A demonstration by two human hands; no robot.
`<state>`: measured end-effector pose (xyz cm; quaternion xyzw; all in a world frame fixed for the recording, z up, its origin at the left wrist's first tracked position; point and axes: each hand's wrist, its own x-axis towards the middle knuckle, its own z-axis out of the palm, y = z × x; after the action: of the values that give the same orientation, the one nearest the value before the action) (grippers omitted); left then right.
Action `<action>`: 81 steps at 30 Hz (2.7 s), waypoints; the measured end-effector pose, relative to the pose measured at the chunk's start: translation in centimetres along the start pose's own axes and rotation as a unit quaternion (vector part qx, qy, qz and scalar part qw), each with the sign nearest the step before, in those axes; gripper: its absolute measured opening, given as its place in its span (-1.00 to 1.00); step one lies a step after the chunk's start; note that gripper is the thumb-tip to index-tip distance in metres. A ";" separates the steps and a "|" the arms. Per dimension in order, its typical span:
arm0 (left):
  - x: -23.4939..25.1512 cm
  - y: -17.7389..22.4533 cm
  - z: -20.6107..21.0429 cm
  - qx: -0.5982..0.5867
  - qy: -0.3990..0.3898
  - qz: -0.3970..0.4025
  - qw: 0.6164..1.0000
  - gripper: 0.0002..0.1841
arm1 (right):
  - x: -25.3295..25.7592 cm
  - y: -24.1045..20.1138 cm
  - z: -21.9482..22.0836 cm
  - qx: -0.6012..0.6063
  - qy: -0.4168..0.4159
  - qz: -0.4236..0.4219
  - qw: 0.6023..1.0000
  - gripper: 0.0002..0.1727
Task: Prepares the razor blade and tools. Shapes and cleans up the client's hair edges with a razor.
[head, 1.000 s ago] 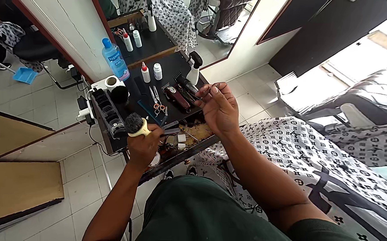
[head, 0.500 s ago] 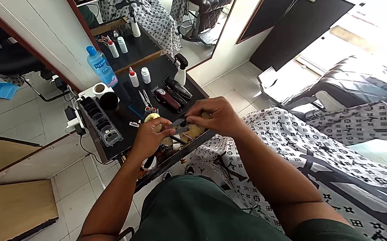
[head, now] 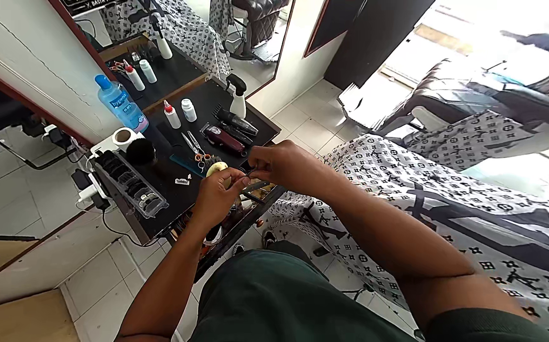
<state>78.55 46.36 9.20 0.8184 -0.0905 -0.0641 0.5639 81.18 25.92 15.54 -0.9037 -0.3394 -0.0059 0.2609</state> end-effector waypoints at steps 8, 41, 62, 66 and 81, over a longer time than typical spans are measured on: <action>-0.3 -0.4 0.2 -0.049 0.002 0.010 0.999 -0.92 | -1.3 -0.6 0.6 -0.009 0.073 0.090 0.993 -0.76; -0.9 -2.1 3.2 -0.194 0.087 -0.050 0.976 -0.86 | -5.8 2.5 8.2 0.380 0.269 0.180 0.866 -0.95; -1.9 -1.5 3.9 -0.221 0.083 -0.023 0.972 -0.87 | -4.2 1.6 8.5 0.282 0.339 0.062 0.895 -0.89; -1.8 -1.5 4.0 -0.232 0.082 -0.028 0.969 -0.86 | -4.1 1.7 8.5 0.281 0.335 0.069 0.897 -0.90; -1.4 -1.9 3.7 -0.235 0.081 -0.021 0.968 -0.87 | -3.6 1.5 8.9 0.299 0.336 0.073 0.890 -0.93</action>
<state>76.55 43.96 6.07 0.6667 -0.0096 -0.0290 0.7447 77.86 26.96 6.50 -0.7492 -0.1500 -0.1882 0.6170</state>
